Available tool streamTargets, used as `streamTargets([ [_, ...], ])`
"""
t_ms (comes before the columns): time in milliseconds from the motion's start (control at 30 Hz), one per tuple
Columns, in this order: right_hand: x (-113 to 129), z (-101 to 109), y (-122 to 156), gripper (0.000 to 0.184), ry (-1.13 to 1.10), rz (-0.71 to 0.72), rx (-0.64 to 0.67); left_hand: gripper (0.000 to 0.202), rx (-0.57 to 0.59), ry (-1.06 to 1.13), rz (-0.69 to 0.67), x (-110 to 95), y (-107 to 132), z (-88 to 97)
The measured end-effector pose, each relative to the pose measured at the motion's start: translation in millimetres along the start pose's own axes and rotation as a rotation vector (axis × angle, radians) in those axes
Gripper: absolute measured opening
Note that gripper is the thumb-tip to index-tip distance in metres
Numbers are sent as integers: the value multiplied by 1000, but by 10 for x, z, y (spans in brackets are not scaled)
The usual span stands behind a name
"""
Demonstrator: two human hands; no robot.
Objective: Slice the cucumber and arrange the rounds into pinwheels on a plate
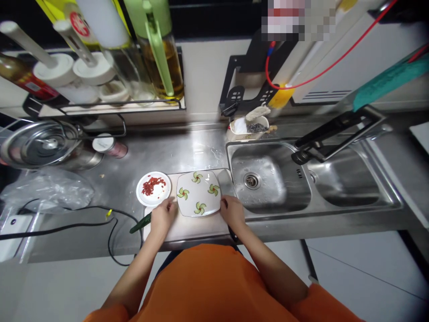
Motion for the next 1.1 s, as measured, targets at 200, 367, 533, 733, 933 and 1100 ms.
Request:
streamTargets([
  [200, 1, -25, -1, 25, -4, -86, 43, 36, 91, 52, 25, -6, 42, -240],
  [367, -12, -11, -6, 25, -23, -119, 55, 30, 148, 254, 68, 3, 21, -346],
  [533, -34, -10, -6, 26, -45, -167, 66, 28, 191, 471, 155, 6, 47, -429],
  [733, -43, -27, -35, 31, -91, -182, 72, 27, 143, 534, 167, -9, 65, -460],
  [933, -34, -23, -53, 33, -159, -168, 79, 25, 132, 563, 142, 1, 69, -481],
  [1100, -58, -40, -55, 33, -229, -181, 64, 26, 137, 580, 139, 23, 75, -486],
])
Point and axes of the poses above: each hand's wrist, its own y-axis away from the middle knuckle, its own z-axis out of the back of the hand, x = y × z, the point moved 4 cm from there along -y, towards the middle knuckle
